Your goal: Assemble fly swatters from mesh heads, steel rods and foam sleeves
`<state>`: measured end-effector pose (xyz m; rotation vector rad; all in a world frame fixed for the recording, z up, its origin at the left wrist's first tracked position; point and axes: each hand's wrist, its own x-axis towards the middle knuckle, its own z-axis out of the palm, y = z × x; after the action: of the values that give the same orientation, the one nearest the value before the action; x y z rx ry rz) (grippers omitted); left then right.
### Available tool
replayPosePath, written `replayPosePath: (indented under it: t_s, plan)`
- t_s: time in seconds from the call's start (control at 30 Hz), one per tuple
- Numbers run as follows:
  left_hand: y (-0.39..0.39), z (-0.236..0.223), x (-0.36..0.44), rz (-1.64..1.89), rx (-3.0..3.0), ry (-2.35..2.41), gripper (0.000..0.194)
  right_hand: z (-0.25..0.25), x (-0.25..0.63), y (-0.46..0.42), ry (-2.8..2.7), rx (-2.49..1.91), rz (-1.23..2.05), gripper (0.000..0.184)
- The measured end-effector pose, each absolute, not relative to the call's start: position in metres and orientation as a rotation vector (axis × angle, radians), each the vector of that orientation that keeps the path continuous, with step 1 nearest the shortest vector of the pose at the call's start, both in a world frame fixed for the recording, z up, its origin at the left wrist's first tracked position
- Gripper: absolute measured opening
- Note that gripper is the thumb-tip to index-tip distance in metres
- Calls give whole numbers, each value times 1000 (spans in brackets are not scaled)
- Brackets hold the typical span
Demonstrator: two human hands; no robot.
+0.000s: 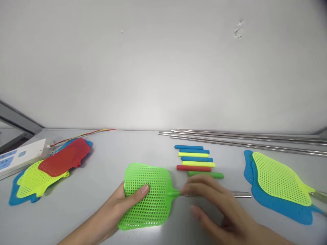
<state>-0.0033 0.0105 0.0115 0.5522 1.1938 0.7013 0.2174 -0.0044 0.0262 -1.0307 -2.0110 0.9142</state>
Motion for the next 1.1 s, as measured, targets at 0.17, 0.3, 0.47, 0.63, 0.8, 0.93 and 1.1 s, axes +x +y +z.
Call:
replayPosePath:
  t_s: [0.17, 0.3, 0.47, 0.63, 0.8, 0.93, 1.1]
  plan:
    - [10, 13, -3, 659, 698, 1153, 24, 11, 215, -1, -2190, -1327, 1145, 22]
    - [6, 11, -4, 583, 898, 1177, 26, 11, 212, -3, -2112, -1509, 1517, 25]
    - [1, 10, -5, 542, 1120, 1296, 32, 9, 210, -10, -1862, -1572, 1794, 23]
    - [-1, 8, -5, 442, 1198, 1250, 34, 6, 210, -9, -1720, -1627, 1940, 21]
    - [-4, 9, -1, 482, 1206, 1307, 37, 2, 212, -10, -1562, -1621, 2066, 19]
    - [-7, 12, 5, 539, 1196, 1324, 28, -2, 214, -12, -1551, -1582, 2083, 19]
    - [-16, 6, 5, 606, 1196, 1412, 22, -3, 214, -11, -1512, -1602, 2121, 15]
